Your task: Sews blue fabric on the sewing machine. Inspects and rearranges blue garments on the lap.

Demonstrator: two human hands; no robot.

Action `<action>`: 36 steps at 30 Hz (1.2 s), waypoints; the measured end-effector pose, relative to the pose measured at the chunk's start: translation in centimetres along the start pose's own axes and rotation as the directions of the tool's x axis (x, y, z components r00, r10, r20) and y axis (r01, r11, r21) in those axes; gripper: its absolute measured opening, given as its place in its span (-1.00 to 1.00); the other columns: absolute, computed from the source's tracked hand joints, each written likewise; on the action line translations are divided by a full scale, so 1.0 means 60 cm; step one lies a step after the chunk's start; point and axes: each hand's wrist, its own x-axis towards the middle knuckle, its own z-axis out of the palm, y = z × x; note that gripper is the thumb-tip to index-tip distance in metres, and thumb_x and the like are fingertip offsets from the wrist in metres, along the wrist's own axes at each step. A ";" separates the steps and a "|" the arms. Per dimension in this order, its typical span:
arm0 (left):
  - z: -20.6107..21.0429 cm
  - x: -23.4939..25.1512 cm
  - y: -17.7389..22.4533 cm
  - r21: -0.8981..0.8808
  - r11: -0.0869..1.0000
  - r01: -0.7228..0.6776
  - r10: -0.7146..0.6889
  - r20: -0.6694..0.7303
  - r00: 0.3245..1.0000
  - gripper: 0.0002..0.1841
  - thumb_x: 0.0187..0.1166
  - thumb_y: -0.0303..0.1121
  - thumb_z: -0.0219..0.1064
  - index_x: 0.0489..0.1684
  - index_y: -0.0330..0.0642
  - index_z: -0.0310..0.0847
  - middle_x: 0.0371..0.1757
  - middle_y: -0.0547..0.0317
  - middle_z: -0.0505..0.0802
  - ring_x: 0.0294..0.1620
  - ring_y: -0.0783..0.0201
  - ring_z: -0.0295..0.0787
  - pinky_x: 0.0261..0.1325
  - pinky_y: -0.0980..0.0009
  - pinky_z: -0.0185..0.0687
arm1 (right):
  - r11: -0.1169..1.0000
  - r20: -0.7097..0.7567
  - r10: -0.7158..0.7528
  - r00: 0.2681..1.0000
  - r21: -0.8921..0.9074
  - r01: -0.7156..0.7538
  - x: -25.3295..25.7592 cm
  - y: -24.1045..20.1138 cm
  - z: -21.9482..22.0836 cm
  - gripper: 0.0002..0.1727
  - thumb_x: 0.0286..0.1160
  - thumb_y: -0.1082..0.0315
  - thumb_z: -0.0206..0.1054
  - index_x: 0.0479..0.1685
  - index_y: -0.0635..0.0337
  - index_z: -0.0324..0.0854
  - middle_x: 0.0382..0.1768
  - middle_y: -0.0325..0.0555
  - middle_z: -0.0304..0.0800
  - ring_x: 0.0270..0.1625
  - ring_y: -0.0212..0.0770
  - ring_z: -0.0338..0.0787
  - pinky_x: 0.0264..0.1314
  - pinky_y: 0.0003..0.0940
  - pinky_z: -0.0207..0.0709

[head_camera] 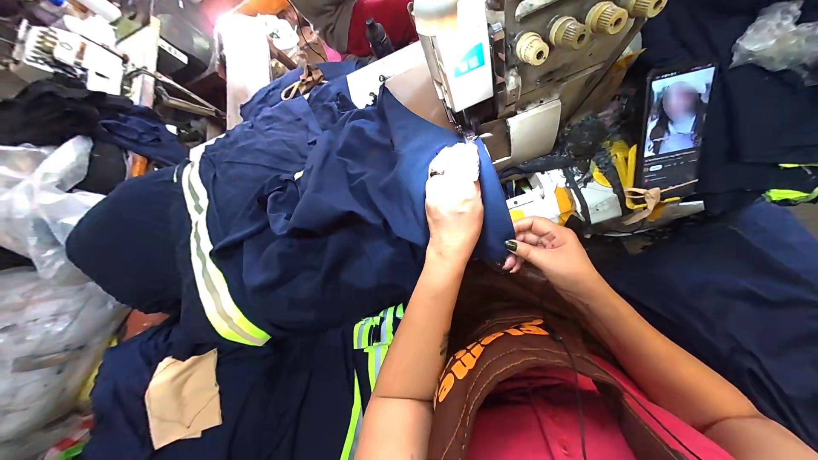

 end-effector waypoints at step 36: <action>-0.197 -0.048 -0.385 0.103 0.763 0.638 -0.631 0.331 0.701 -0.29 0.49 -0.24 0.53 0.58 -0.46 0.41 0.39 -0.48 0.68 0.47 -0.40 0.57 0.52 -0.38 0.35 | 0.429 0.121 -0.404 0.907 -0.850 0.304 0.135 -0.064 0.017 -0.81 0.65 0.37 0.31 -0.05 0.28 0.80 0.04 0.06 0.83 0.09 -0.02 0.85 0.21 0.03 0.71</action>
